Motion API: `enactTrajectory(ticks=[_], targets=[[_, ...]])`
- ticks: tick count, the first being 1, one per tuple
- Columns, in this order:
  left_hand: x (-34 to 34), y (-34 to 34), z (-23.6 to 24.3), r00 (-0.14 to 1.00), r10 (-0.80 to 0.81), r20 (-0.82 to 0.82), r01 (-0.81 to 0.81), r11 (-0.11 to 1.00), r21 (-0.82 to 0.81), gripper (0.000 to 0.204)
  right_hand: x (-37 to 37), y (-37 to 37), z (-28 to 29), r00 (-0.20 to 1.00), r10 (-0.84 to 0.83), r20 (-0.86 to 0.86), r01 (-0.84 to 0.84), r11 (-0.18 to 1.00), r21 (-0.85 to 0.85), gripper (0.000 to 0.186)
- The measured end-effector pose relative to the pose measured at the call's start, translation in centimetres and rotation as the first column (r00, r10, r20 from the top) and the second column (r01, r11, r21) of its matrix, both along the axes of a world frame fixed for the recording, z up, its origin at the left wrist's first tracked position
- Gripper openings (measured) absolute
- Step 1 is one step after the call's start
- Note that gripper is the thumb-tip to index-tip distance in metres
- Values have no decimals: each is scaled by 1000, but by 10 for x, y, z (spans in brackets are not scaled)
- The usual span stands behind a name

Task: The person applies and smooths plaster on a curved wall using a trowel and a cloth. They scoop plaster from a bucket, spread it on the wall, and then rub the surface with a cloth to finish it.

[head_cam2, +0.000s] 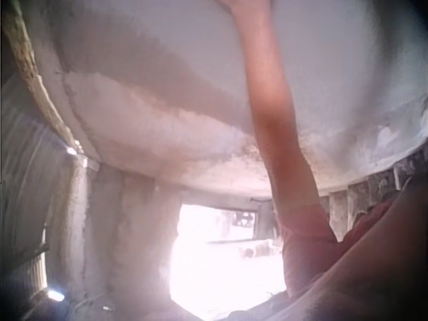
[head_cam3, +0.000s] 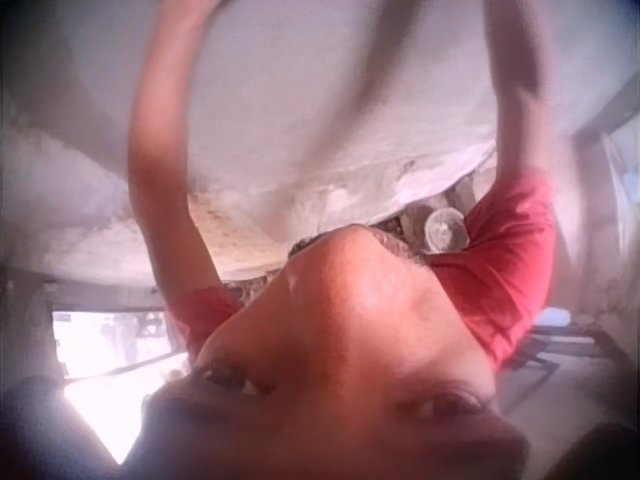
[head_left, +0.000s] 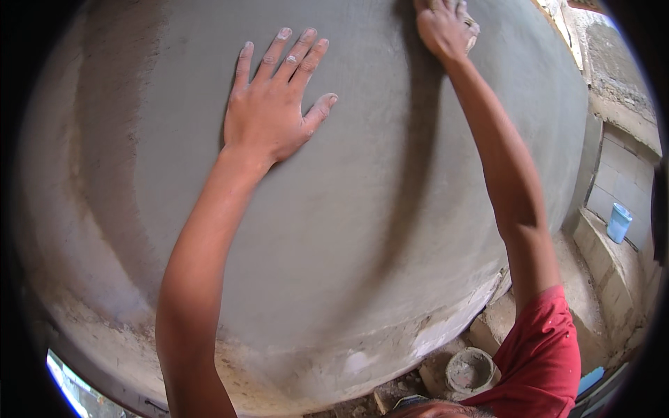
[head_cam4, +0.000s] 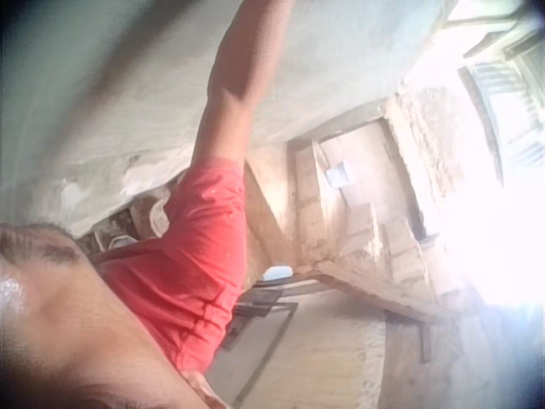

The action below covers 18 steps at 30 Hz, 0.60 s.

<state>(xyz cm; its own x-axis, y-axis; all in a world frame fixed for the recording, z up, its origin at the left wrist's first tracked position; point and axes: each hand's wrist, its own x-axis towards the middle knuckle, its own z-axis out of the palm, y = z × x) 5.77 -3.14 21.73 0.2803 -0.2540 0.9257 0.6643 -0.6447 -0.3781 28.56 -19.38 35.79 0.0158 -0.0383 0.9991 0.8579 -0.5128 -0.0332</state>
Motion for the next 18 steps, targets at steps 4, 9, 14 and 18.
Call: enactTrajectory(ticks=[4, 9, 14, 18], targets=[[-22, 11, -7, 999, 44, 2, -44, 999, -5, 75, -31, 45, -93, 874, 39, 484, 82, 971, -226, 58], [-23, 15, -40, 1000, -1, -6, 1, 999, -53, 74, 54, -4, -20, 999, -1, 44, 0, 1000, 12, 59], [-41, 25, -50, 999, 31, 17, -30, 999, -35, 73, 3, 22, -97, 999, 15, 31, -14, 999, -45, 63], [-53, 24, -47, 997, 76, 10, -76, 997, 5, 75, -16, 38, -157, 913, 83, 401, 39, 957, -287, 60]])
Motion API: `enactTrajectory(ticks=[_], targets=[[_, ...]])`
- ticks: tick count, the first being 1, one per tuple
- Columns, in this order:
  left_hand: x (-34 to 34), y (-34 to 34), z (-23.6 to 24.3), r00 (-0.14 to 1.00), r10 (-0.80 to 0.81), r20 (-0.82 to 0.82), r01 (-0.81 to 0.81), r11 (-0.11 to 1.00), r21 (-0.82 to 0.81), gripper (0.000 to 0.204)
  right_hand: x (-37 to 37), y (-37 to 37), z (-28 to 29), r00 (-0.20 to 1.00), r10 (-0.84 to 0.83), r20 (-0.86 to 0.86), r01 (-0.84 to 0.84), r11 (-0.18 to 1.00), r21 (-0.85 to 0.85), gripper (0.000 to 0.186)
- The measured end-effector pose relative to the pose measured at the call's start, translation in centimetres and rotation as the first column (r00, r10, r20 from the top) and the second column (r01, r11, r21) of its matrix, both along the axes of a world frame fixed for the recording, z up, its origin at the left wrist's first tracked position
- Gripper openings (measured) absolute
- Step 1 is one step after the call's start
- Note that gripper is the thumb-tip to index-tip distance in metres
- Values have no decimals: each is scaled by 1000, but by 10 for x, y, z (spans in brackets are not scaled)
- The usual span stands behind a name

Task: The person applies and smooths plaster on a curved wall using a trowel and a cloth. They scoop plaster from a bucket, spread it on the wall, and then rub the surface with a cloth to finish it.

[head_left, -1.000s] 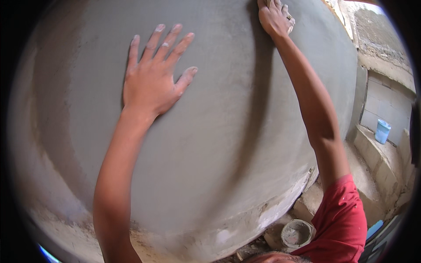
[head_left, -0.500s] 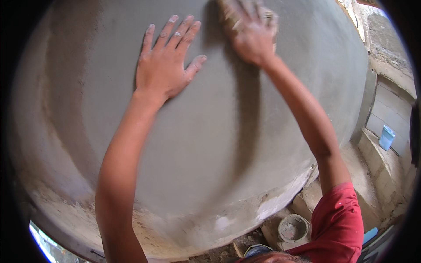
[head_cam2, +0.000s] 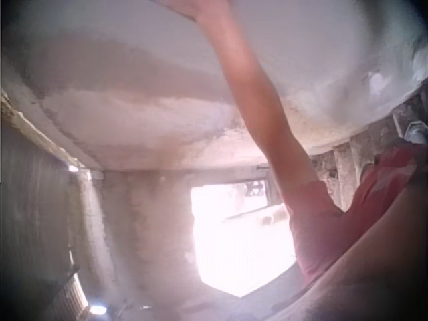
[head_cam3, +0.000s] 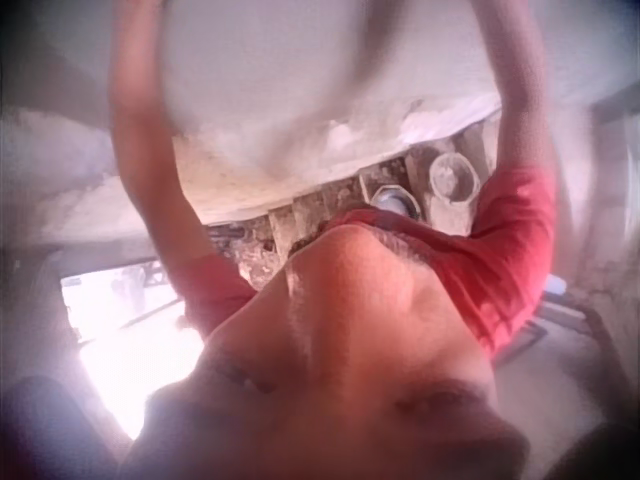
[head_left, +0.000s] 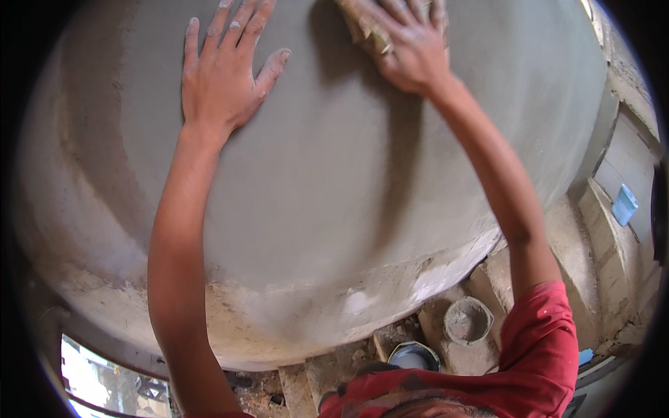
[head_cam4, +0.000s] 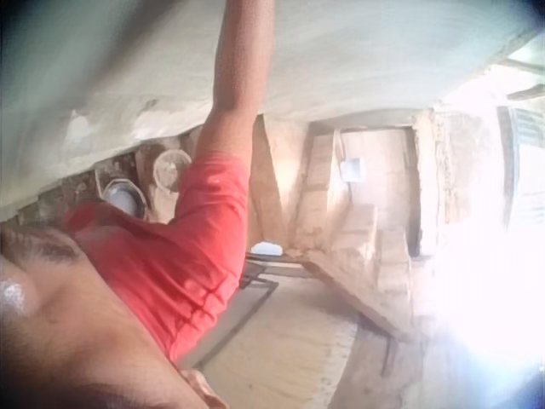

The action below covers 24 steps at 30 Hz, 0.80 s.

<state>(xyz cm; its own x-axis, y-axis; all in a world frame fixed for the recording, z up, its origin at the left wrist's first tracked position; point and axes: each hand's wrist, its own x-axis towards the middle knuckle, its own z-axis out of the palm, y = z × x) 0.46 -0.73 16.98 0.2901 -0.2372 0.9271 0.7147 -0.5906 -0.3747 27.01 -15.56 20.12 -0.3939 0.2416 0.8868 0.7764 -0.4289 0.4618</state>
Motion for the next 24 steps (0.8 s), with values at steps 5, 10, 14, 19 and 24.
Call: enactTrajectory(ticks=[5, 10, 14, 19, 24], targets=[[11, -21, 0, 999, 5, -41, -8, 997, -79, 81, 60, -47, 83, 876, 112, -470, 80, 926, 369, 60], [-4, 3, -7, 998, 65, -11, -65, 997, -28, 82, 4, 25, -56, 989, 73, -130, -53, 987, 150, 55], [0, -8, -19, 997, 46, -55, -50, 997, -62, 82, 27, -8, -46, 991, 53, -125, -37, 991, 126, 57], [18, -5, -23, 999, -21, -33, 19, 998, -52, 81, 23, -9, -26, 937, 55, -345, 67, 941, 333, 57], [-1, 3, -35, 998, 52, -41, -54, 998, -39, 82, -16, 2, -151, 994, 57, -92, -60, 998, -25, 60]])
